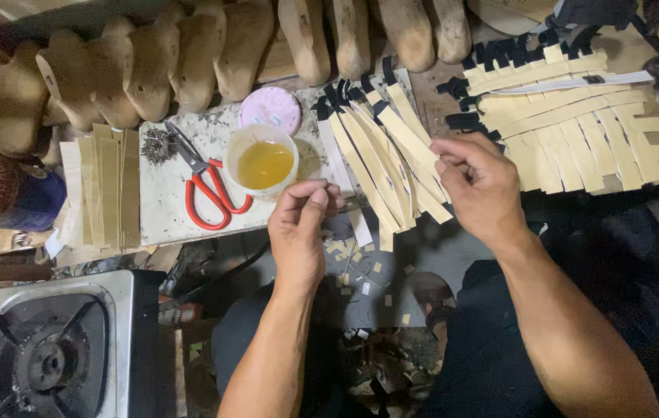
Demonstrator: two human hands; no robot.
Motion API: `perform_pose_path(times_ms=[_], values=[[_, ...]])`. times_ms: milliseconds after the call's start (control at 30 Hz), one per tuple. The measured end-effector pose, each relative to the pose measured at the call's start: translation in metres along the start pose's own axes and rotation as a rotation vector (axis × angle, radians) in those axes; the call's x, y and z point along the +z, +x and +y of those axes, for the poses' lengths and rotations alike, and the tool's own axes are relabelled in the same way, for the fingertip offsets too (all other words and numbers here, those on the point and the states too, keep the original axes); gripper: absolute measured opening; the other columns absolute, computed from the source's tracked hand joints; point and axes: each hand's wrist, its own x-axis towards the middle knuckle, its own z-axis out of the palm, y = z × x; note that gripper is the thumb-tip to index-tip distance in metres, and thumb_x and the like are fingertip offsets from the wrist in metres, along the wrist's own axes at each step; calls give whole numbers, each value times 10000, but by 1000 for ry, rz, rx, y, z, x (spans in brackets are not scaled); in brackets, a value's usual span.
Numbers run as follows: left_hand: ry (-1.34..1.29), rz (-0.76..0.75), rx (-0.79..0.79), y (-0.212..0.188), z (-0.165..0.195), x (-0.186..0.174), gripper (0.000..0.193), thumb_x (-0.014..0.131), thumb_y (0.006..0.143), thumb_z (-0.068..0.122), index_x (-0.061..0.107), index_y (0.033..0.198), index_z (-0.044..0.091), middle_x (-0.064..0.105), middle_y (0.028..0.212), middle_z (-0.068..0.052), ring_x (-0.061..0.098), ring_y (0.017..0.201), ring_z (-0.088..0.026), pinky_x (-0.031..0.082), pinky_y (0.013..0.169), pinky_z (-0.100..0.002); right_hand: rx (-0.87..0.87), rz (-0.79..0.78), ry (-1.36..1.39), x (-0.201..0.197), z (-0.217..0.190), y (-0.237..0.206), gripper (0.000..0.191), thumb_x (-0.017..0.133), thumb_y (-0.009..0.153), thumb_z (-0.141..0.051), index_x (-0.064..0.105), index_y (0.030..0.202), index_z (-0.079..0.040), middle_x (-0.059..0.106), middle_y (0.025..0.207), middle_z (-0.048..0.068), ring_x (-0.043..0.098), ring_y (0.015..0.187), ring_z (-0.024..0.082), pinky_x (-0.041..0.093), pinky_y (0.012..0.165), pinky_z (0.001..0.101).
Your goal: The person attaches small black tape pieces to the ends of thin wooden strips, dipping a finger into a cup of yellow liquid between pieces. They fold and press the tape onto each strip and arrange the finished strips with stacks of similar strips on the workbench.
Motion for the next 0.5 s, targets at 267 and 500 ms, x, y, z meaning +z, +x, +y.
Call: perform_pose_path(times_ms=[267,500], values=[[59,-37,45,-1,0,-6,143,630,1024,68,647,1140,-14,730,1062,-119,673,913,-166,524,830,-297,22,20,143,-1,12,2,289,660,983,111,673,1260,28,662,1214,93,665,1006,89,555,823,201],[107,-39,-26,-1,-3,-4,157,634,1012,72,669,1142,-8,744,1044,-107,675,897,-145,536,835,-290,13,2,182,0,17,-5,294,653,972,125,669,1253,38,658,1222,98,661,1010,95,553,836,204]])
